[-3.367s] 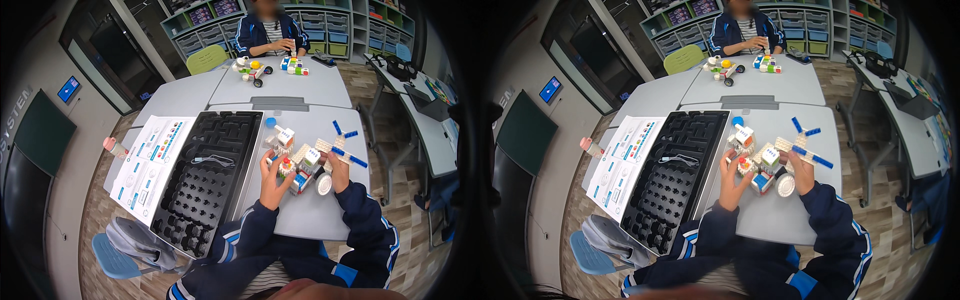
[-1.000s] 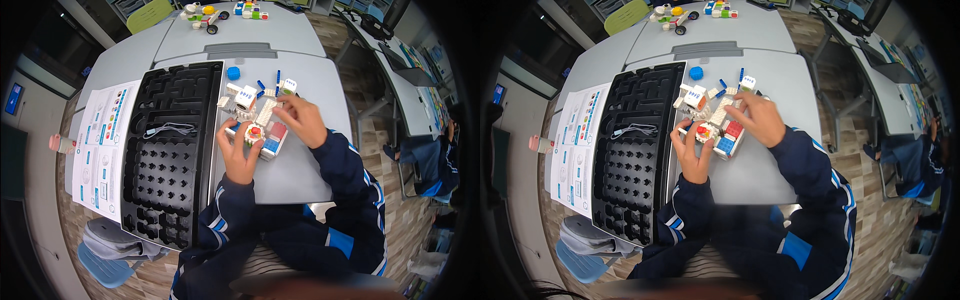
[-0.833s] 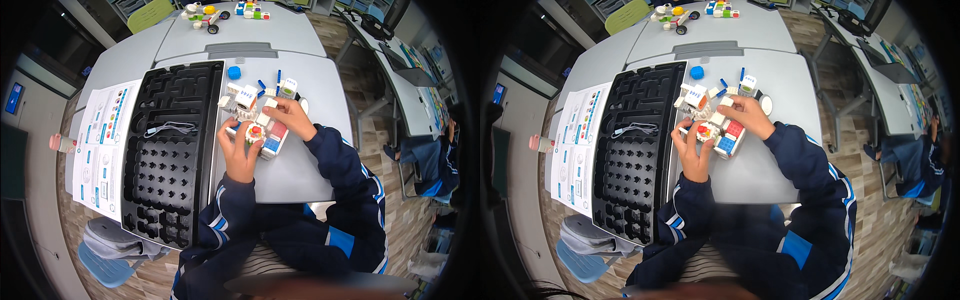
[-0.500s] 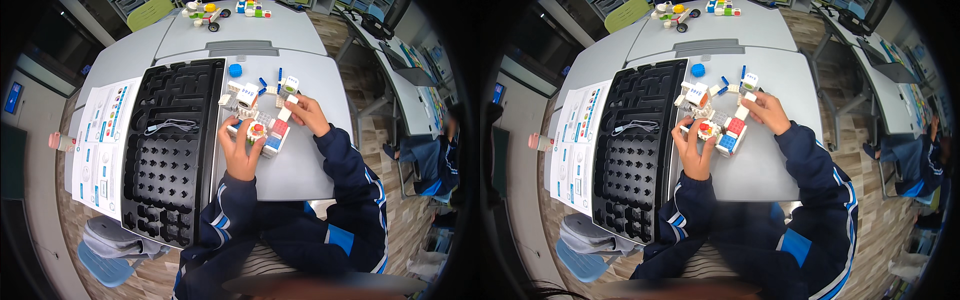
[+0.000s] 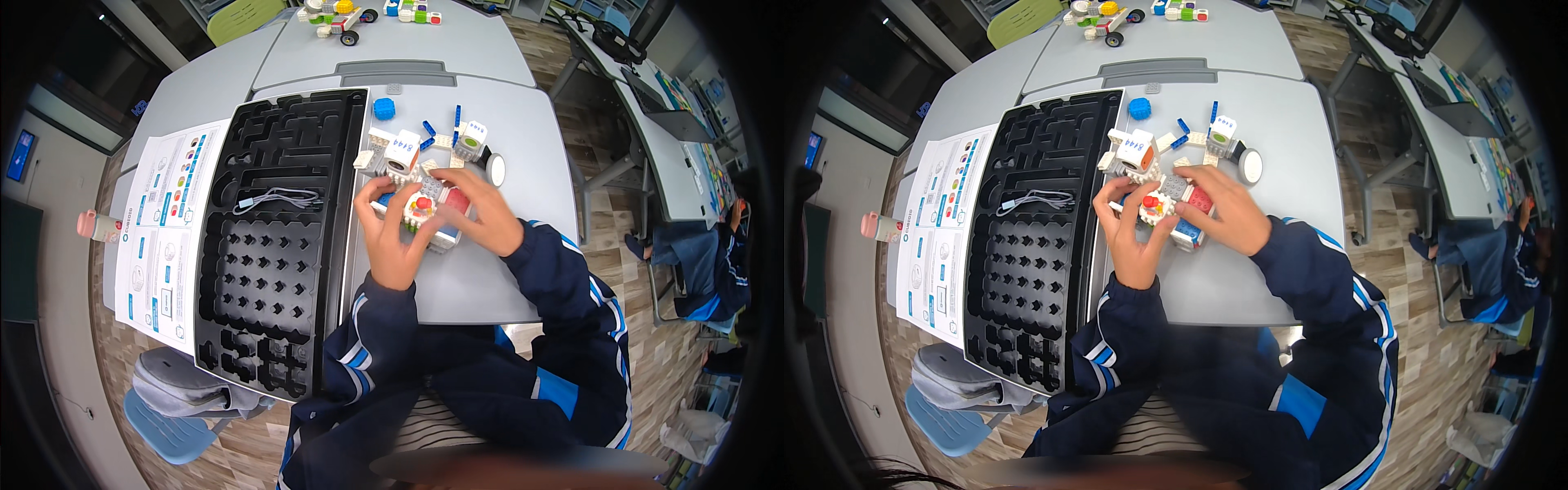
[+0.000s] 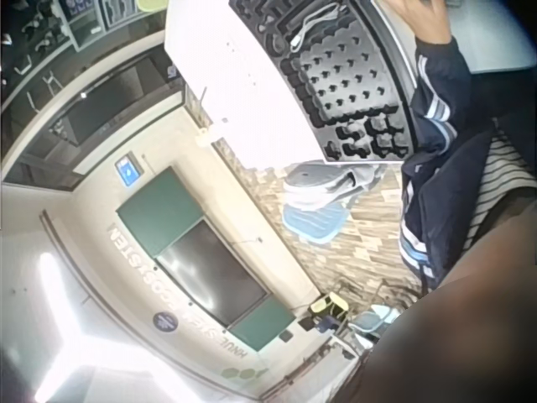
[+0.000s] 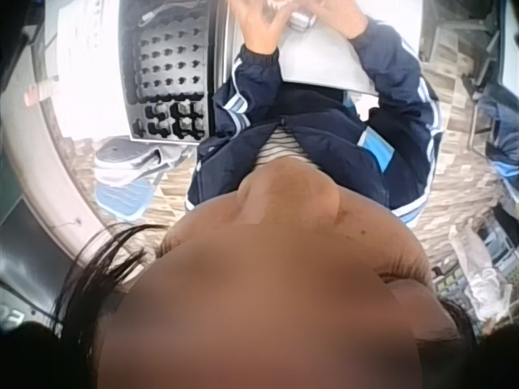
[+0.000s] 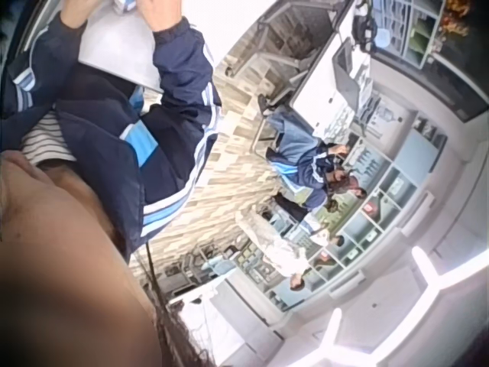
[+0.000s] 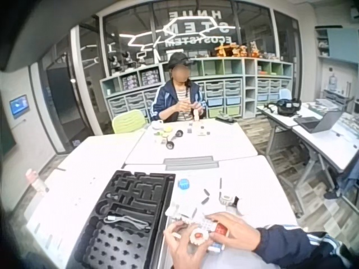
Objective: The person opens a robotics kit case and disassembles two small robot models on a table. They separate the components into individual pieces and place them into the molded compartments of the case. The person handles gears, connectors, and structural blocks throughout the process.
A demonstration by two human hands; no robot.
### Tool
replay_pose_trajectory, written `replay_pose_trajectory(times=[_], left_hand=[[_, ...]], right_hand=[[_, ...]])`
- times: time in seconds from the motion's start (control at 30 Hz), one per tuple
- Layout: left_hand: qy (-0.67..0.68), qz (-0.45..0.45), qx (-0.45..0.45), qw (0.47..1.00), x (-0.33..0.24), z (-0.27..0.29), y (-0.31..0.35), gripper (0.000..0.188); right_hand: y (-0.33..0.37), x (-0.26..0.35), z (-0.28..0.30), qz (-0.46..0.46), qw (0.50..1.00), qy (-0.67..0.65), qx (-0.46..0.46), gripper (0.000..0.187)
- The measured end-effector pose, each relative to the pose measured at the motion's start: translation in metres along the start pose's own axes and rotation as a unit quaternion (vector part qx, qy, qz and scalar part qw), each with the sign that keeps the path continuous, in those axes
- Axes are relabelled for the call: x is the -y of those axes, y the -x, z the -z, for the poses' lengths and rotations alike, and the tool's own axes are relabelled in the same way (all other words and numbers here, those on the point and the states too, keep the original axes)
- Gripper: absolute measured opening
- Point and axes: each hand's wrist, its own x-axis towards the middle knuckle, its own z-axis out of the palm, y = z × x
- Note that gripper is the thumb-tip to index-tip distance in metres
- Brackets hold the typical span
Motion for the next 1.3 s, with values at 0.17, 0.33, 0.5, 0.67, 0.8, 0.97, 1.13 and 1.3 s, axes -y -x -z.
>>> replay_pose_trajectory(times=[0.17,0.33,0.5,0.67,0.8,0.97,1.13,1.3], left_hand=[[0.039,0.021,-0.006,0.999,-0.002,-0.004,-0.001,0.038],[0.038,0.035,-0.032,0.998,-0.002,-0.007,0.006,0.035],[0.041,0.041,-0.048,0.997,0.0,-0.009,0.014,0.032],[0.105,-0.021,-0.143,0.984,0.01,-0.008,0.013,0.038],[0.066,-0.006,-0.107,0.992,0.013,-0.003,0.013,0.04],[0.032,0.013,-0.085,0.996,0.016,-0.002,0.009,0.036],[0.092,0.027,-0.103,0.99,0.016,-0.008,0.009,0.035],[0.125,0.068,-0.121,0.982,0.013,-0.011,0.013,0.035]], right_hand=[[-0.015,-0.017,-0.017,0.01,0.996,-0.089,0.023,0.054],[-0.019,-0.026,-0.021,-0.041,0.989,-0.131,0.048,0.052],[-0.014,-0.023,-0.021,-0.127,0.978,-0.141,0.09,0.049],[-0.017,-0.02,-0.02,-0.123,0.973,-0.18,0.073,0.049],[-0.012,-0.02,-0.018,-0.112,0.981,-0.124,0.095,0.049],[-0.011,-0.007,-0.008,-0.06,0.996,-0.064,0.024,0.045],[0.0,0.056,0.011,0.16,0.966,0.151,-0.132,0.041],[0.011,0.116,-0.043,0.312,0.944,0.086,0.065,0.038]])
